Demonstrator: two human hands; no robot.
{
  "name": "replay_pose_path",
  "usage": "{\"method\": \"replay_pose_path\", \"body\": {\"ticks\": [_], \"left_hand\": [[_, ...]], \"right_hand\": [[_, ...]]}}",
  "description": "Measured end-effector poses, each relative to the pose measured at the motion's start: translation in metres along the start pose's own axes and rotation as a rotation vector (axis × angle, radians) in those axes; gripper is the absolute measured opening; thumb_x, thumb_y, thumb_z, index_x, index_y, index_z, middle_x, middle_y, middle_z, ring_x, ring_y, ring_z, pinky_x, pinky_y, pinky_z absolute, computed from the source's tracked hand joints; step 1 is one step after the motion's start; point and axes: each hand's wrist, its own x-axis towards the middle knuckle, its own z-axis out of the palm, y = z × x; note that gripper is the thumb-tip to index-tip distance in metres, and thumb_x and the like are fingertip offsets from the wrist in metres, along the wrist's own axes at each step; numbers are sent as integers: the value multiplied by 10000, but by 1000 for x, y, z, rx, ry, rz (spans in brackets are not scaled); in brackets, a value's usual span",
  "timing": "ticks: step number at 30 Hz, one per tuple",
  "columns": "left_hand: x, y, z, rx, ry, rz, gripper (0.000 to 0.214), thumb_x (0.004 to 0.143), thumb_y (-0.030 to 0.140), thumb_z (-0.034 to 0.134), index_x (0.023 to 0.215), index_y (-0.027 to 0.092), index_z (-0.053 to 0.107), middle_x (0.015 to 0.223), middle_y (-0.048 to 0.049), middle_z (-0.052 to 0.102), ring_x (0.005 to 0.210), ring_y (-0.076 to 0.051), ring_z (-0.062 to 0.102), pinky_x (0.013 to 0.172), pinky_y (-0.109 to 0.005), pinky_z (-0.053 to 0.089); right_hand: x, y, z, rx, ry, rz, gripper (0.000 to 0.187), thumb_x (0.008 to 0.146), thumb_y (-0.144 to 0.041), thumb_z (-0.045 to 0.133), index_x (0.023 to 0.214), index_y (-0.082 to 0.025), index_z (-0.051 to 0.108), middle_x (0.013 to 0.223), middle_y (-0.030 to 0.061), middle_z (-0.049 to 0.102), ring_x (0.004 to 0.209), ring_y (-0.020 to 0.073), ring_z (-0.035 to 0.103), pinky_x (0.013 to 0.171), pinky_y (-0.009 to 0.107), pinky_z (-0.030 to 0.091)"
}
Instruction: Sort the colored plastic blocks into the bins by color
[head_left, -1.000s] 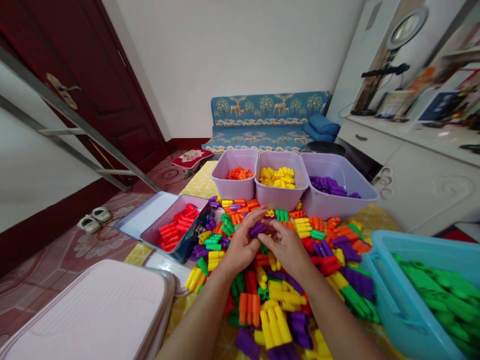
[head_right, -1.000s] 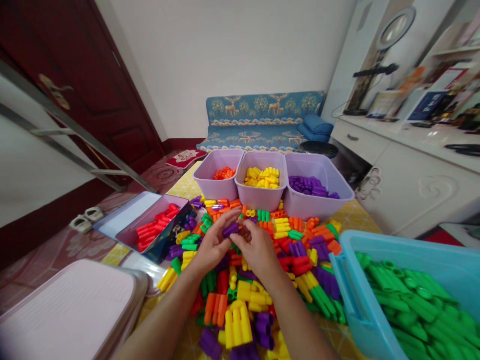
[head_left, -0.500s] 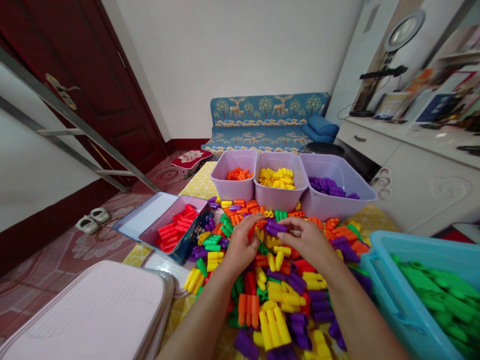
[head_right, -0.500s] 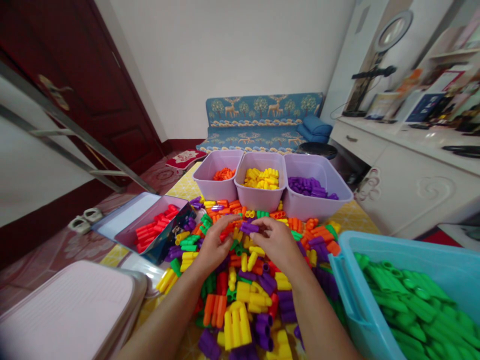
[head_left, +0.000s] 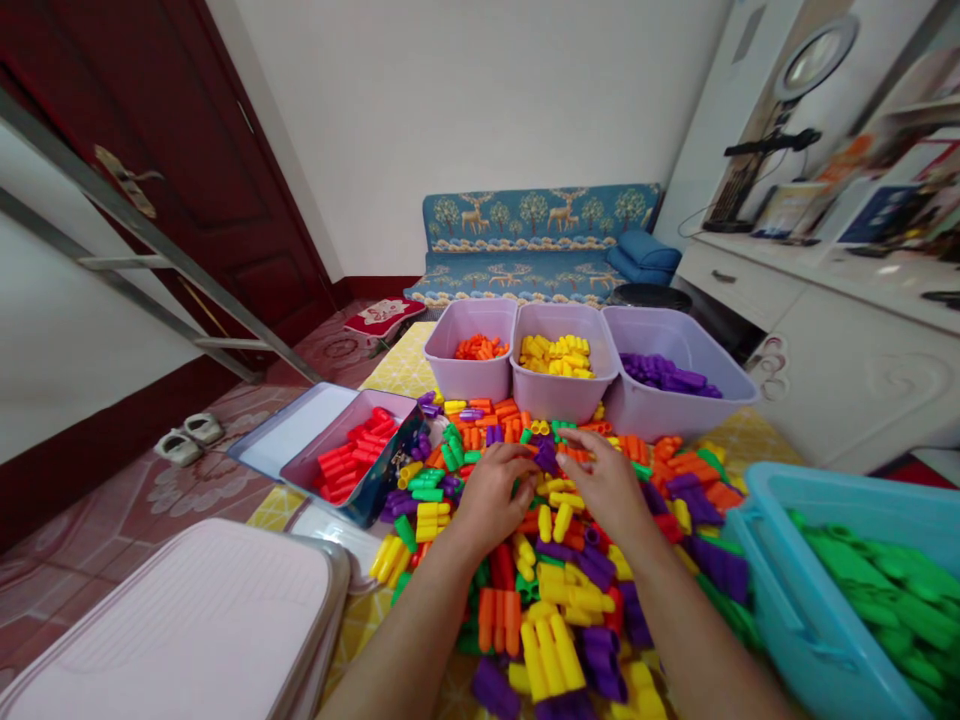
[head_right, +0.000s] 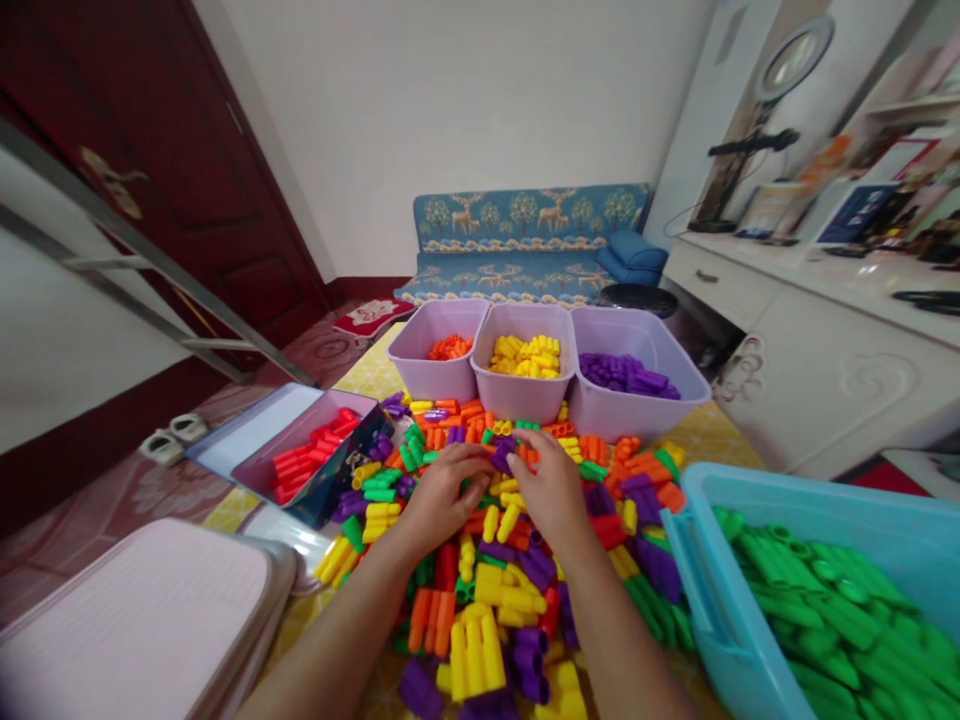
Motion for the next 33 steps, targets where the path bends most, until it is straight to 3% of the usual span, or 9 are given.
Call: {"method": "replay_pose_path", "body": {"ticks": [4, 8, 13, 20, 26, 31, 33], "left_hand": [[0, -4, 2, -11, 23, -36, 229, 815, 121, 539, 990, 191, 670, 1029, -73, 660, 1020, -224, 574, 928, -375, 458], [-1, -6, 4, -59, 48, -72, 434, 765, 76, 558, 1180, 198, 591, 1096, -74, 655, 1048, -234, 563, 940, -384, 452], [-1, -5, 4, -94, 49, -64, 386, 786, 84, 547, 1142, 218, 616, 1061, -58, 667, 1031, -225, 577, 936, -372, 459], [-2, -7, 1, 225, 208, -193, 274, 846, 250, 551, 1097, 188, 644, 1123, -103, 626, 1090, -267, 543, 972, -444, 429], [-5, -5, 2, 367, 119, -254, 450, 782, 406, 634, 1168, 176, 630, 1285, -159, 542, 1160, -341, 518, 1028, -533, 360], [-4, -5, 3, 323, 88, -247, 410, 741, 284, 662, 1145, 222, 642, 1266, -123, 555, 1134, -316, 542, 972, -488, 425], [-3, -6, 3, 282, 77, -229, 365, 753, 219, 626, 1116, 228, 655, 1217, -105, 583, 1093, -283, 569, 947, -447, 451]], "right_hand": [[-5, 2, 11, -305, -123, -103, 490, 752, -141, 558, 1240, -154, 596, 1267, 129, 611, 1210, 265, 531, 1071, 457, 366], [-10, -6, 16, -323, -212, -104, 493, 754, -159, 575, 1247, -137, 585, 1180, 119, 648, 1083, 239, 595, 1001, 401, 428], [-12, -10, 11, -428, -276, -131, 452, 753, -222, 613, 1200, -159, 618, 1127, 119, 635, 1076, 254, 579, 946, 384, 441], [-13, -20, -1, -586, -335, -53, 340, 697, -383, 713, 1010, -252, 707, 954, 72, 694, 905, 262, 633, 770, 352, 453], [-11, -26, -12, -419, -285, -11, 245, 676, -442, 706, 758, -212, 682, 707, 20, 668, 669, 185, 596, 595, 276, 403], [-10, -30, -30, -226, -372, -13, 222, 638, -376, 737, 770, -206, 684, 674, -17, 637, 632, 153, 567, 569, 253, 416], [-8, -34, -34, -53, -322, 44, 246, 661, -367, 725, 844, -204, 698, 691, -9, 648, 628, 153, 580, 580, 264, 451]]}}
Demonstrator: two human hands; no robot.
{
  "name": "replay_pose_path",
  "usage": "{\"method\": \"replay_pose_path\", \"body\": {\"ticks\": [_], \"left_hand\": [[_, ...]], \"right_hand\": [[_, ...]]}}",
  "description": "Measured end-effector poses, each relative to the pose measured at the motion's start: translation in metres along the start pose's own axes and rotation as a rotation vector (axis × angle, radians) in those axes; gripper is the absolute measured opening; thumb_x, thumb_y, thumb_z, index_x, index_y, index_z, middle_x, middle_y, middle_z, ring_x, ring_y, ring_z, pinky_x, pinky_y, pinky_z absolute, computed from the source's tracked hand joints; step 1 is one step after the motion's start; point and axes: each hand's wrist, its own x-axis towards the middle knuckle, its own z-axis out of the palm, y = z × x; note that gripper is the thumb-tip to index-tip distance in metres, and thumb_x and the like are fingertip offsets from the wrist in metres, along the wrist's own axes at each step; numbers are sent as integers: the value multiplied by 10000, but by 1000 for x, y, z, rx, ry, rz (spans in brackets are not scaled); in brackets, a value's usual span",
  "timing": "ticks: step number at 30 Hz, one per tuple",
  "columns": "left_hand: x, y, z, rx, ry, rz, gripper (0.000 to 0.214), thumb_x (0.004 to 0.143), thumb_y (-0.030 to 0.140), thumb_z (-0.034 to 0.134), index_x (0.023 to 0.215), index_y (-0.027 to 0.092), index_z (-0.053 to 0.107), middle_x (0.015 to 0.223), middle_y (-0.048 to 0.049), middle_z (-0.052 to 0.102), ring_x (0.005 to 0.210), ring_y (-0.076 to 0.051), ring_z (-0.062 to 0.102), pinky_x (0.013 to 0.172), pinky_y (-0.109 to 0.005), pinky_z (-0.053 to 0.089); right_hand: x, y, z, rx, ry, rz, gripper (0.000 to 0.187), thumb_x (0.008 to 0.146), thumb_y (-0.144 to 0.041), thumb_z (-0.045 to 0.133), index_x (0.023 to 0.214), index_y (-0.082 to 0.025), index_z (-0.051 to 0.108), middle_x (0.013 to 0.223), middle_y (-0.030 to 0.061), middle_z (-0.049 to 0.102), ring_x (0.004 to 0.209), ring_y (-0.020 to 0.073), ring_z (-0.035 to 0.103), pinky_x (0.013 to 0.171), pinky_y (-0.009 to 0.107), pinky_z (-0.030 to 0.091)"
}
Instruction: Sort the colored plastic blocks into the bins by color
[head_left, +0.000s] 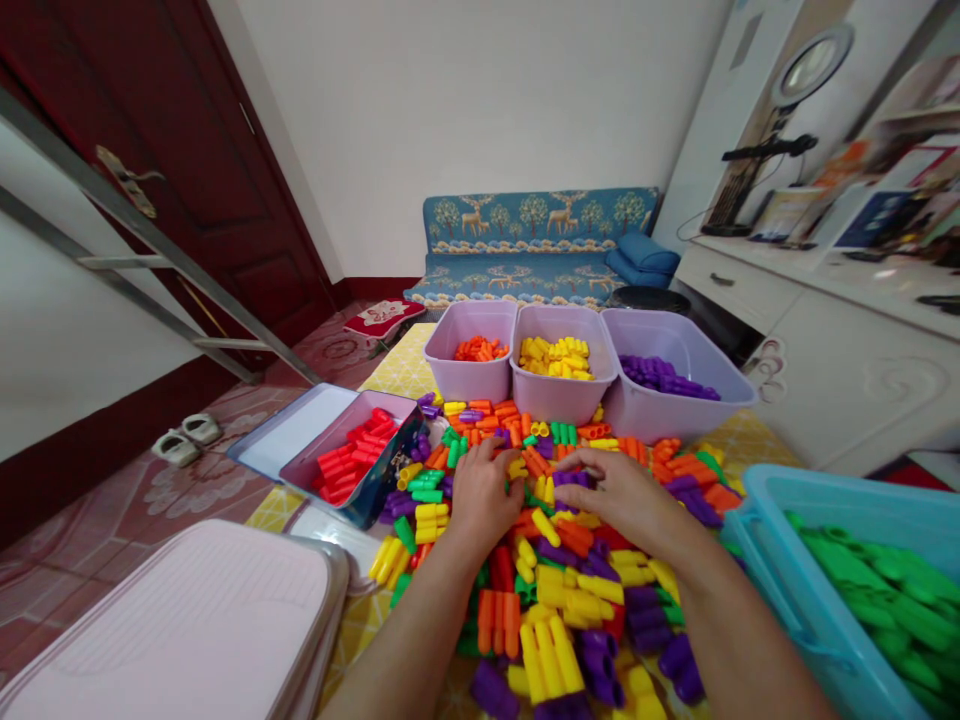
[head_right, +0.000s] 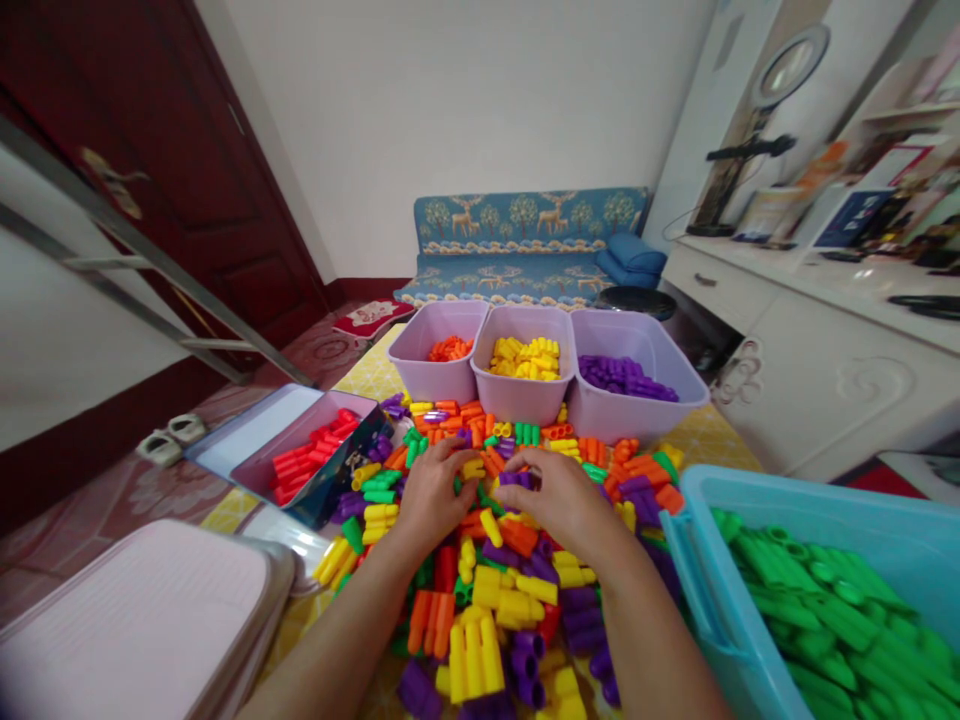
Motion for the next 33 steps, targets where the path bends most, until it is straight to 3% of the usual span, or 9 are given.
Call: {"method": "replay_pose_path", "body": {"ticks": [4, 6, 8, 11, 17, 20, 26, 30, 33], "left_hand": [[1, -2, 1, -57, -9, 30, 343, 766, 175, 590, 1098, 214, 662, 1166, -97, 605, 1045, -252, 594, 923, -402, 476], [1, -3, 2, -62, -4, 38, 337, 767, 179, 592, 1095, 216, 663, 1149, -93, 611, 1039, -248, 598, 921, -393, 480], [1, -3, 2, -62, -1, 39, 337, 769, 183, 593, 1098, 217, 662, 1143, -91, 612, 1034, -246, 601, 921, -390, 482], [1, -3, 2, -67, -7, 35, 336, 771, 186, 597, 1100, 213, 662, 1153, -96, 606, 1032, -249, 601, 918, -394, 484], [2, -5, 4, -132, 8, 44, 318, 814, 199, 575, 1125, 214, 646, 1082, -88, 628, 971, -228, 621, 875, -365, 502], [2, -5, 6, -186, 16, 59, 339, 829, 180, 559, 1158, 233, 622, 1048, -68, 654, 947, -211, 631, 864, -340, 502], [1, 3, -2, -291, -11, 42, 325, 908, 251, 482, 1216, 223, 583, 957, -59, 699, 856, -198, 650, 812, -328, 512], [1, 6, -14, -53, 270, -56, 259, 909, 343, 485, 1043, 223, 671, 1238, -111, 577, 1201, -303, 487, 1028, -492, 367], [1, -1, -17, 90, 408, -194, 342, 857, 323, 555, 1174, 198, 596, 1424, -156, 388, 1342, -383, 295, 1058, -580, 285]], "right_hand": [[3, -16, -3, 608, 472, -107, 387, 773, -403, 654, 1128, -255, 606, 976, 34, 683, 817, 172, 666, 721, 314, 531], [4, -23, -1, 831, 595, -205, 441, 798, -400, 646, 1212, -293, 538, 1214, 58, 617, 1038, 194, 642, 883, 373, 513], [5, -24, 3, 911, 578, -193, 495, 787, -408, 664, 1244, -297, 509, 1338, 83, 541, 1139, 219, 601, 954, 415, 485], [8, -14, 9, 801, 523, -76, 558, 774, -465, 659, 1270, -272, 490, 1356, 112, 526, 1139, 246, 602, 930, 429, 506], [15, 21, 33, -91, 283, -31, 524, 782, -447, 610, 1225, -172, 571, 1270, 155, 597, 1225, 299, 521, 1058, 497, 364], [14, 24, 48, -352, 171, -54, 566, 745, -342, 647, 1279, -182, 548, 1307, 146, 577, 1247, 321, 494, 1067, 515, 336], [13, 16, 57, -214, 108, -104, 534, 783, -211, 560, 1314, -194, 505, 1254, 113, 622, 1141, 252, 587, 999, 446, 432], [14, 24, 57, -104, 65, -99, 454, 792, -206, 566, 1246, -212, 561, 1167, 81, 672, 1040, 220, 642, 946, 397, 481], [15, 28, 58, -125, 60, -94, 430, 786, -213, 581, 1215, -178, 590, 1214, 103, 646, 1073, 229, 625, 967, 403, 467]]}}
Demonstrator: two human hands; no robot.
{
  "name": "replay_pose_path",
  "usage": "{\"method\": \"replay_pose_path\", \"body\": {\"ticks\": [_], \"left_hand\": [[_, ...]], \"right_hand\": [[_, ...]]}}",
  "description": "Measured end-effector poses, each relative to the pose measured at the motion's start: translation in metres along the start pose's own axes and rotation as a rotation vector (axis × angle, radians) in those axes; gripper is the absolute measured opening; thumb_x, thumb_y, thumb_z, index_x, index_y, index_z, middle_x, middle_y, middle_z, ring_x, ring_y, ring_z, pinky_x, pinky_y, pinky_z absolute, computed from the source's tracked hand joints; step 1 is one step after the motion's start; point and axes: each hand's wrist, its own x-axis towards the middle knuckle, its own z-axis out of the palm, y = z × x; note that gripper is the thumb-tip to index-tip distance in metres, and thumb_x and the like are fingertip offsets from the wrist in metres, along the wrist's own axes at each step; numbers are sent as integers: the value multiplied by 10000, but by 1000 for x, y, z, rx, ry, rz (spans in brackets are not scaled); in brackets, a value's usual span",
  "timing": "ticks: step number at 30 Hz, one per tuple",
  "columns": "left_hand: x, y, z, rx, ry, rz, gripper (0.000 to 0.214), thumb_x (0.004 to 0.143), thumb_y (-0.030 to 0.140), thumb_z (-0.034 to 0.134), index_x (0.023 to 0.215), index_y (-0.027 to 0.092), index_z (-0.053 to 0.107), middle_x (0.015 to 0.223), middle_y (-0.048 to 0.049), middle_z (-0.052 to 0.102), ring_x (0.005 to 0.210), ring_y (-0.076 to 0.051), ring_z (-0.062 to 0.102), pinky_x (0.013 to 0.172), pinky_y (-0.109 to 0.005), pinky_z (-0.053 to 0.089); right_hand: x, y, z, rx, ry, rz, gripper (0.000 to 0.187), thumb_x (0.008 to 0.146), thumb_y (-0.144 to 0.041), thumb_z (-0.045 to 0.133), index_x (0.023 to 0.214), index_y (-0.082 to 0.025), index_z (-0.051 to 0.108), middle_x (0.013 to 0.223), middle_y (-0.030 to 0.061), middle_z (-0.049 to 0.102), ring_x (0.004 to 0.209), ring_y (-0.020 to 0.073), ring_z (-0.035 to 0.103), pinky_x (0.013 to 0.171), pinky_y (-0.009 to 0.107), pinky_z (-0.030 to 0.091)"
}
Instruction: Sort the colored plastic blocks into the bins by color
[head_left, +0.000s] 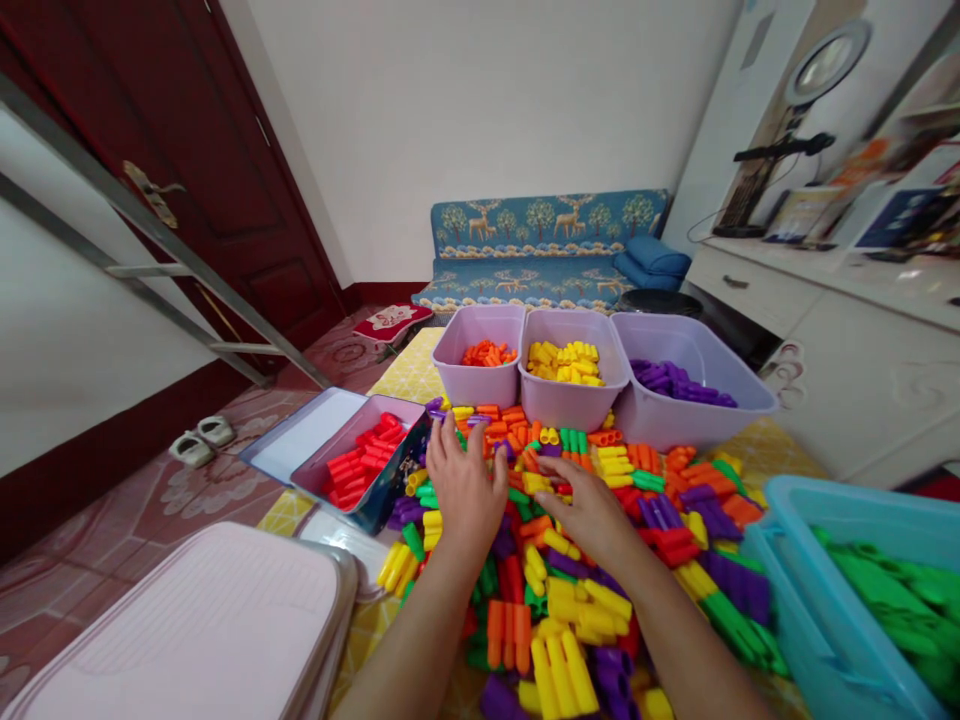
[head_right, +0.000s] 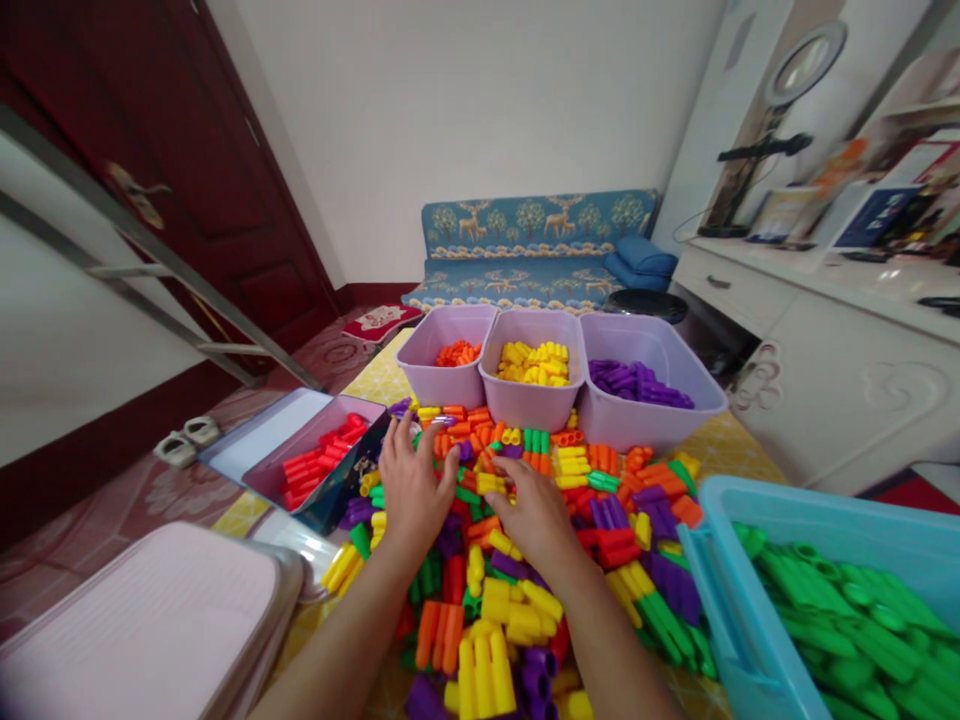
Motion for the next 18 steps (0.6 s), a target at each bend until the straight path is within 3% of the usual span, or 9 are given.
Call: {"method": "replay_pose_path", "body": {"ticks": [3, 7, 12, 15, 18], "left_hand": [[1, -9, 5, 64, -69, -32, 414, 811, 263, 589, 1213, 173, 549, 1378, -184, 412, 1271, -382, 382, 992, -551, 374], [-1, -12, 10, 119, -187, 9, 313, 787, 188, 572, 1097, 176, 620, 1226, -162, 511, 1118, -332, 505, 930, -492, 437], [0, -7, 10, 130, -320, -107, 375, 810, 200, 551, 1183, 189, 591, 1319, -177, 435, 942, -267, 616, 744, -377, 502], [4, -7, 8, 104, -378, -157, 388, 820, 191, 551, 1207, 191, 577, 1203, -155, 550, 954, -258, 621, 769, -349, 487], [5, -9, 9, -89, -370, -146, 324, 812, 184, 575, 1134, 186, 607, 1046, -100, 639, 913, -227, 613, 805, -333, 470]], "right_hand": [[0, -1, 0, -29, -1, -12, 399, 793, -223, 581, 1188, -174, 611, 1209, 106, 647, 1114, 238, 603, 988, 406, 448], [-1, -4, -2, -53, 1, -2, 386, 797, -225, 582, 1178, -172, 618, 1202, 105, 648, 1111, 243, 601, 980, 398, 449], [-1, -6, -3, -85, -1, 5, 366, 800, -240, 584, 1155, -162, 634, 1199, 111, 645, 1104, 245, 602, 972, 387, 447], [0, -5, -2, -95, 4, 12, 374, 789, -234, 592, 1151, -156, 642, 1182, 117, 654, 1088, 248, 611, 962, 389, 452], [0, -5, -1, -77, 18, 18, 373, 793, -241, 588, 1150, -153, 645, 1180, 119, 660, 1091, 253, 611, 969, 396, 448]]}}
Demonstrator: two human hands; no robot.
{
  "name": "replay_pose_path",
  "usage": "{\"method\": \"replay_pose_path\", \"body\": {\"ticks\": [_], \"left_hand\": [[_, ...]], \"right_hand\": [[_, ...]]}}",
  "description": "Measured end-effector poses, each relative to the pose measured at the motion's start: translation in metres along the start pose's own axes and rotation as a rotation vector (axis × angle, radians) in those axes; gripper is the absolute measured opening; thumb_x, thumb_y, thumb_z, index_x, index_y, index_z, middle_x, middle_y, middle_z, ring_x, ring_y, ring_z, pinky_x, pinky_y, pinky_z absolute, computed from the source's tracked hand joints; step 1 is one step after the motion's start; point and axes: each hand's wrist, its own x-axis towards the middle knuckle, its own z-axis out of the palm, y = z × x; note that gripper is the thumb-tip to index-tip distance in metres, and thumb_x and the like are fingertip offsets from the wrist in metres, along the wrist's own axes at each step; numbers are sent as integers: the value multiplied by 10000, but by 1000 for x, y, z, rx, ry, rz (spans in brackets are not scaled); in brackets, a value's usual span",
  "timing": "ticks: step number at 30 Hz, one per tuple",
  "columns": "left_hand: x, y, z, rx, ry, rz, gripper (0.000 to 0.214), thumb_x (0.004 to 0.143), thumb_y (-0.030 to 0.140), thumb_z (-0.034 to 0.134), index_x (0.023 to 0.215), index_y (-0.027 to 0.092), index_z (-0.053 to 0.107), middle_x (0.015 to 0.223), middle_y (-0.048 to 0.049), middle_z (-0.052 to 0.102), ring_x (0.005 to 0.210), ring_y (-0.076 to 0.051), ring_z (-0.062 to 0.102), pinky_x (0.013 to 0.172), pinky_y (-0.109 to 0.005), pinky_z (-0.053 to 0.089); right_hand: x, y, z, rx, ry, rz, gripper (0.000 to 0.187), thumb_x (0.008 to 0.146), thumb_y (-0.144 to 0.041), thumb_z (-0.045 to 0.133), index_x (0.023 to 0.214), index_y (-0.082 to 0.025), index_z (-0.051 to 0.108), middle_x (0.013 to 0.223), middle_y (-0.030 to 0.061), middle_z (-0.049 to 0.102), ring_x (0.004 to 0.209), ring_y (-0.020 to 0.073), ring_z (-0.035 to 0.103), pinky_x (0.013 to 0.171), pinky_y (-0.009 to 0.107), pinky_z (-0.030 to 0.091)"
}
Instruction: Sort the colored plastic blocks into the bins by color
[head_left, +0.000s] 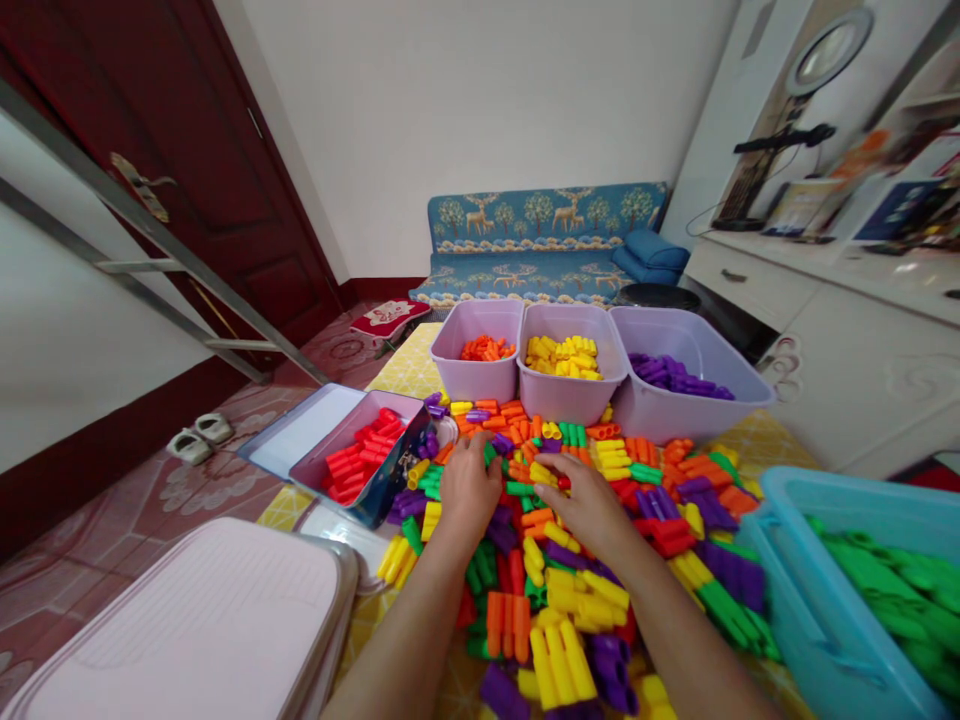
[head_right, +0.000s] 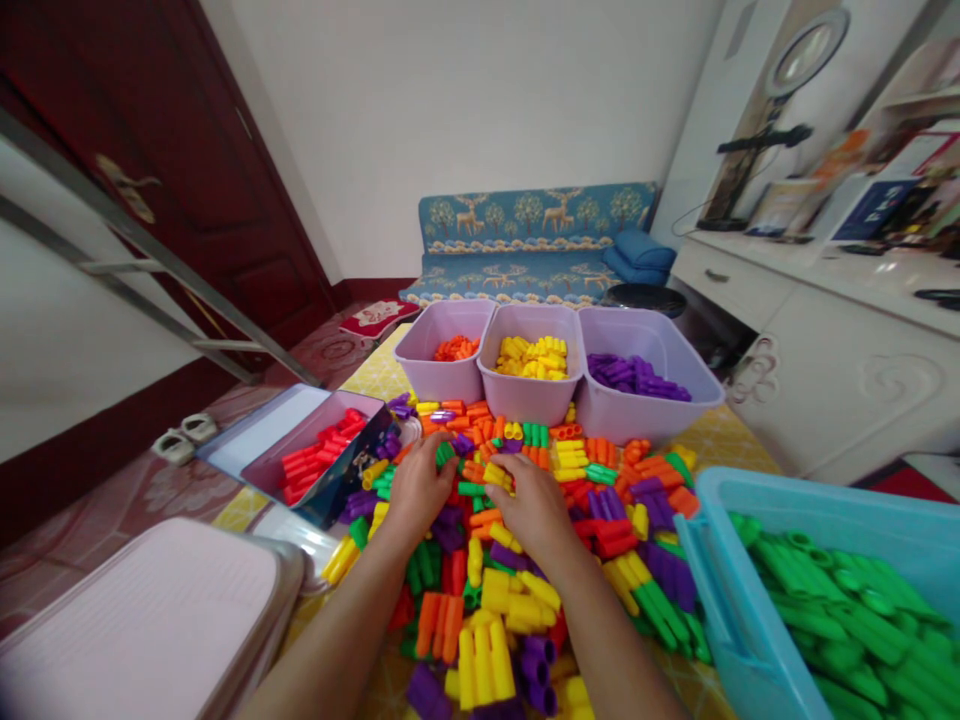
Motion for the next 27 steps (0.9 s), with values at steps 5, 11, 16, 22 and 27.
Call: {"method": "replay_pose_path", "body": {"ticks": [5, 11, 16, 22, 27], "left_hand": [[0, 1, 6, -646, -93, 60, 291, 806, 288, 619, 1080, 188, 609, 815, -20, 648, 697, -149, 583, 667, -255, 461], [-1, 11, -1, -1202, -322, 14, 379, 756, 363, 703, 1060, 165, 594, 821, -16, 640, 701, -122, 587, 675, -230, 473], [-5, 15, -6, -1327, -361, -13, 390, 766, 338, 706, 1104, 190, 580, 924, -33, 658, 825, -147, 623, 764, -261, 497], [-6, 17, -5, -1332, -331, 30, 362, 710, 231, 742, 1021, 181, 565, 940, -35, 669, 855, -151, 638, 774, -252, 499], [-4, 15, 4, -1365, -280, 7, 452, 684, 224, 738, 1092, 193, 545, 957, -47, 678, 797, -162, 664, 740, -294, 541]], "right_hand": [[1, -2, -2, 55, 55, 52, 429, 786, -300, 612, 1193, -167, 619, 1193, 113, 662, 1105, 266, 608, 974, 421, 446], [1, -6, -9, 195, 106, -33, 413, 761, -340, 658, 1147, -197, 631, 1173, 77, 669, 1091, 236, 607, 964, 392, 452], [0, -8, -18, 307, 59, -33, 352, 761, -298, 651, 1105, -222, 645, 974, 40, 712, 896, 197, 660, 818, 339, 512], [0, -11, -21, 269, 94, -10, 397, 750, -326, 654, 1134, -224, 635, 918, 35, 695, 783, 181, 646, 721, 321, 512], [3, -7, -19, 406, 108, 52, 330, 754, -273, 611, 1070, -180, 632, 847, 39, 695, 698, 171, 645, 654, 309, 514]]}}
